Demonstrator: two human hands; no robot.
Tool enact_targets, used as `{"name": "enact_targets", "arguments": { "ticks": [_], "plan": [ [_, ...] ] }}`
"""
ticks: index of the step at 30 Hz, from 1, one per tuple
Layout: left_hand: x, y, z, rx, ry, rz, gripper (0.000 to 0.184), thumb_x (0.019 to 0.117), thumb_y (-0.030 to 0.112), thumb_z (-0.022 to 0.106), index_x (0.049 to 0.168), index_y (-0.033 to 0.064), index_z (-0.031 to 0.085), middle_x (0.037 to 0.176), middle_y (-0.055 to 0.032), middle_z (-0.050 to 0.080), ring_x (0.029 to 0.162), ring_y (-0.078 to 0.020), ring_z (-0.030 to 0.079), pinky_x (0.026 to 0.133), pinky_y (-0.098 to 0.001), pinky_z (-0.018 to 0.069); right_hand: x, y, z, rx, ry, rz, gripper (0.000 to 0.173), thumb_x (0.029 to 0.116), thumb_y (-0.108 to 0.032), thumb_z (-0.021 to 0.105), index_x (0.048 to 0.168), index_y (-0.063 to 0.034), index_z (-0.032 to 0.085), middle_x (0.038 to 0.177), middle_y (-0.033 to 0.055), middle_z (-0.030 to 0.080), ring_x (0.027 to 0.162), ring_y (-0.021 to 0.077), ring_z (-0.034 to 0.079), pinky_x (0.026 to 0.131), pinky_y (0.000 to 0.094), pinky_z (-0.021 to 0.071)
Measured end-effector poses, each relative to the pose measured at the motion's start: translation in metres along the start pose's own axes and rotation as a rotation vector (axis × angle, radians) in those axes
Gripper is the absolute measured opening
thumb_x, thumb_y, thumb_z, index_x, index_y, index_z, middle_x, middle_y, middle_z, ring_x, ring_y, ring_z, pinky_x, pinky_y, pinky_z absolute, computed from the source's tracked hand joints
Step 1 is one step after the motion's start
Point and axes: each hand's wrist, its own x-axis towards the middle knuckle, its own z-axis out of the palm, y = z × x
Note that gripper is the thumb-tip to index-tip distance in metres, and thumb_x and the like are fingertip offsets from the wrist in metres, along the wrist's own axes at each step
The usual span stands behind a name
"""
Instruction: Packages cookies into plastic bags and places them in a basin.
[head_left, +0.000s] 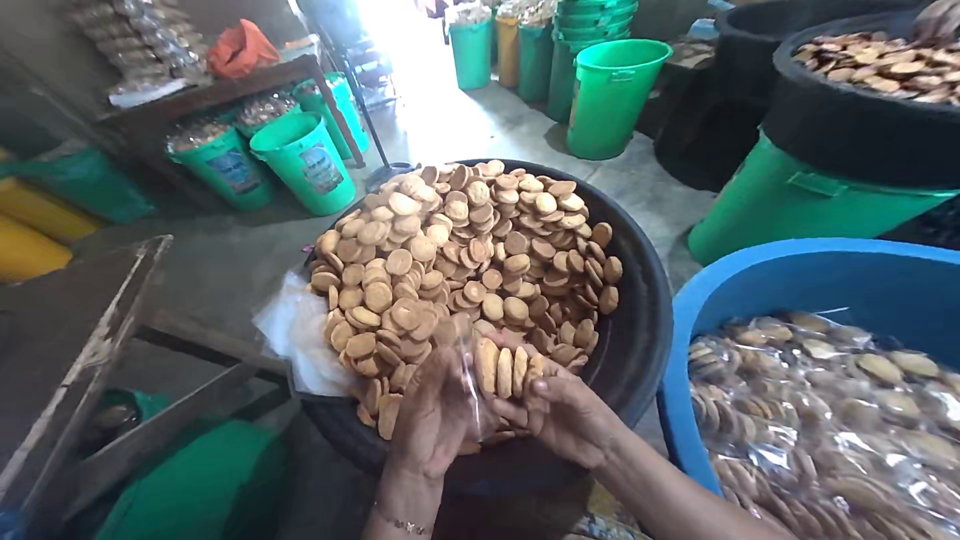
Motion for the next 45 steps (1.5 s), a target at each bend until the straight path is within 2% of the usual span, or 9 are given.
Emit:
{"name": "enact_targets", "arguments": {
  "ticks": [5,12,16,18,21,28,33,38,45],
  "plan": [
    [0.000,-0.002,0.012,0.257,0.178,0.256,0.045,0.1099,0.027,0.034,0.073,0.0177,0.059,0.061,0.0074,0.054,0.047,0.0006,0.049,0.045,-0.0135,0.0433,-0.002,0.001,0.004,-0.047,0.058,-0.018,0.062,0.0878,-0.009,0.075,0.146,-0.0066,0.053,0.132,0.0124,0.065,0.113,0.0233,0.069,0.097,0.0380,0.0591],
    [-0.001,0.008,0.011,0.595,0.129,0.473,0.027,0.0975,0.000,0.052,0.078,0.0169,0.061,0.067,0.0073,0.064,0.046,0.0027,0.054,0.041,-0.0128,0.0472,-0.005,-0.002,0.011,-0.170,0.173,-0.052,0.063,0.0888,-0.007,0.073,0.147,-0.0053,0.049,0.130,0.0117,0.065,0.110,0.0242,0.070,0.098,0.0408,0.0586],
    [-0.006,0.027,-0.003,1.358,0.159,1.019,0.010,0.1005,0.012,0.058,0.102,0.0025,0.061,0.097,0.0015,0.065,0.084,0.0036,0.063,0.076,-0.0120,0.0545,-0.008,-0.019,0.012,-0.151,0.190,-0.094,0.067,0.0875,-0.008,0.074,0.149,-0.0053,0.048,0.137,0.0132,0.062,0.116,0.0264,0.068,0.100,0.0423,0.0573],
    [-0.006,0.026,-0.001,1.678,0.149,1.075,0.020,0.1008,0.009,0.056,0.102,0.0002,0.074,0.107,-0.0130,0.072,0.103,-0.0141,0.068,0.093,-0.0247,0.0539,-0.012,-0.026,0.022,-0.412,0.132,-0.153,0.069,0.0909,-0.010,0.070,0.153,-0.0039,0.039,0.141,0.0101,0.059,0.119,0.0226,0.066,0.102,0.0418,0.0565],
    [0.001,0.006,0.002,1.880,0.064,0.976,0.022,0.0904,0.007,0.061,0.104,0.0012,0.077,0.112,-0.0152,0.074,0.103,-0.0294,0.070,0.091,-0.0409,0.0543,-0.019,-0.028,0.038,-1.146,0.034,-0.341,0.057,0.0941,-0.007,0.061,0.147,0.0050,0.043,0.139,0.0109,0.060,0.119,0.0102,0.064,0.098,0.0273,0.0568],
    [0.012,-0.036,0.013,1.805,-0.064,0.908,0.038,0.0874,-0.002,0.064,0.125,-0.0081,0.064,0.124,-0.0263,0.062,0.090,-0.0233,0.070,0.074,-0.0279,0.0590,-0.027,-0.010,0.041,-2.071,0.192,-0.554,0.046,0.1008,-0.012,0.058,0.144,0.0003,0.051,0.136,0.0165,0.063,0.118,0.0179,0.067,0.099,0.0266,0.0553],
    [0.004,-0.048,0.016,1.853,-0.127,0.949,0.050,0.0840,-0.003,0.065,0.134,-0.0045,0.061,0.134,-0.0256,0.060,0.099,-0.0287,0.072,0.077,-0.0318,0.0600,-0.033,-0.019,0.034,-1.597,0.210,-0.251,0.060,0.1035,-0.013,0.052,0.157,0.0043,0.032,0.155,0.0175,0.047,0.136,0.0119,0.053,0.112,0.0258,0.0444],
    [-0.010,-0.061,0.024,1.830,-0.122,1.096,0.037,0.0931,-0.003,0.059,0.129,0.0025,0.065,0.127,-0.0178,0.064,0.090,-0.0177,0.070,0.070,-0.0232,0.0566,-0.019,-0.008,0.024,-1.252,0.268,-0.308,0.056,0.0997,-0.007,0.057,0.150,0.0088,0.039,0.142,0.0142,0.059,0.118,0.0023,0.063,0.101,0.0190,0.0515],
    [-0.034,-0.068,0.023,1.735,-0.414,1.045,0.032,0.0939,0.000,0.059,0.125,0.0017,0.066,0.129,-0.0154,0.065,0.104,-0.0152,0.069,0.086,-0.0200,0.0555,0.004,-0.009,0.022,-1.083,0.394,-0.280,0.054,0.0957,-0.002,0.063,0.146,0.0069,0.045,0.129,0.0147,0.065,0.096,0.0155,0.073,0.083,0.0302,0.0639]
  ]
}}
